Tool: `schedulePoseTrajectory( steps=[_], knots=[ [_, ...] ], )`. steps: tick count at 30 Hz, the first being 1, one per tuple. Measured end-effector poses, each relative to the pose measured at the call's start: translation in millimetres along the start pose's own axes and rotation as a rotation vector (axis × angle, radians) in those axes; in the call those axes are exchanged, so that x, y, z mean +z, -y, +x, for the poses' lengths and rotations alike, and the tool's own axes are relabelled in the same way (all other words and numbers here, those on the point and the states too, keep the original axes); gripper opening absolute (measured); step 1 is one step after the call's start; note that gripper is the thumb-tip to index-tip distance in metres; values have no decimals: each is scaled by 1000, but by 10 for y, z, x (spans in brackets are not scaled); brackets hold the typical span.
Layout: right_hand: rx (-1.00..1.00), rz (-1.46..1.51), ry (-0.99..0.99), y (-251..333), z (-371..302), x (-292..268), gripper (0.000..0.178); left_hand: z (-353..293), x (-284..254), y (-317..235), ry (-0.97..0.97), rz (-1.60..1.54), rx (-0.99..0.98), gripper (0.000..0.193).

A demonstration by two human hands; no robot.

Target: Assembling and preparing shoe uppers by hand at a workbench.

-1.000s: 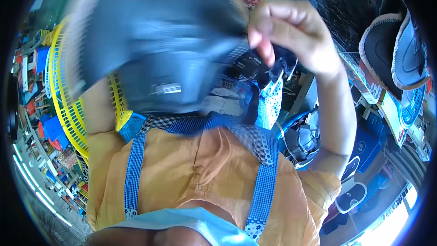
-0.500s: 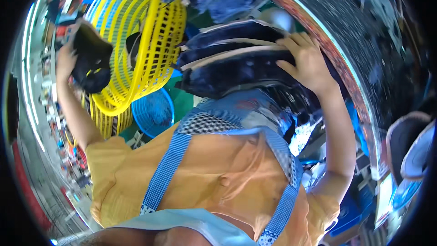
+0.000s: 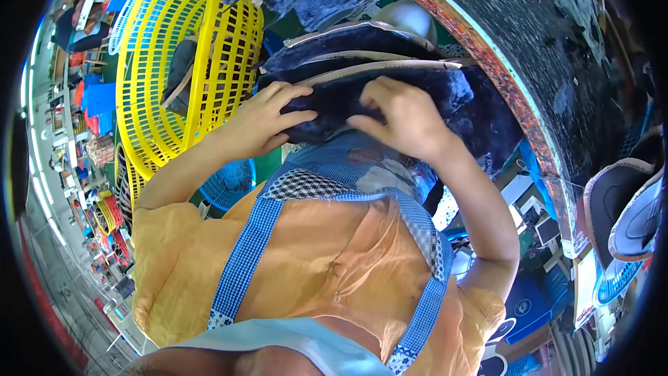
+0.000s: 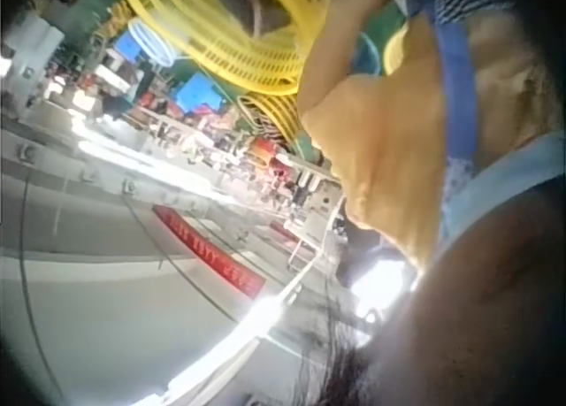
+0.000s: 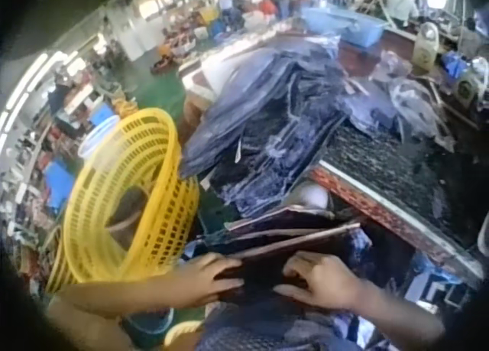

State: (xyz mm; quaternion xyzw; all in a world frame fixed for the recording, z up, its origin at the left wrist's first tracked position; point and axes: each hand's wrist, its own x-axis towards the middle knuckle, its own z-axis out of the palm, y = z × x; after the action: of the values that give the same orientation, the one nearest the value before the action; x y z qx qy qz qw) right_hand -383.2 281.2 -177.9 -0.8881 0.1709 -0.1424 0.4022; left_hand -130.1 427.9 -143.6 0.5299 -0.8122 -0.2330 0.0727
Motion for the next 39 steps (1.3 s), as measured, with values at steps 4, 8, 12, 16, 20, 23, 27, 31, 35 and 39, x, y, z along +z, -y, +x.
schedulePoseTrajectory(
  steps=[4,8,12,16,20,23,27,31,35,39],
  knots=[
    [81,-7,166,363,107,-24,47,191,-210,25,-144,-192,32,30],
    [162,262,73,576,275,-65,33,516,-554,-267,-332,-441,-155,19],
    [381,956,-8,401,26,103,25,989,-643,-285,-370,-133,184,22],
    [430,1140,-57,418,-310,169,25,1248,-483,-348,38,-587,39,24],
    [317,823,95,207,-572,-379,25,1413,-276,-302,49,-672,174,22],
    [491,413,-447,-115,-753,-994,18,1533,-319,-386,128,-746,88,20],
    [421,-129,-851,-913,-1037,-1821,19,1704,-314,-506,123,-666,87,23],
    [631,-205,-806,-918,-766,-1975,24,1803,-222,-525,7,-657,152,22],
    [671,-554,-630,-1086,-611,-1971,28,1822,-209,-544,-15,-705,150,20],
    [528,-481,-698,-1205,-703,-1934,19,1791,-267,-573,-66,-609,134,16]
  ],
)
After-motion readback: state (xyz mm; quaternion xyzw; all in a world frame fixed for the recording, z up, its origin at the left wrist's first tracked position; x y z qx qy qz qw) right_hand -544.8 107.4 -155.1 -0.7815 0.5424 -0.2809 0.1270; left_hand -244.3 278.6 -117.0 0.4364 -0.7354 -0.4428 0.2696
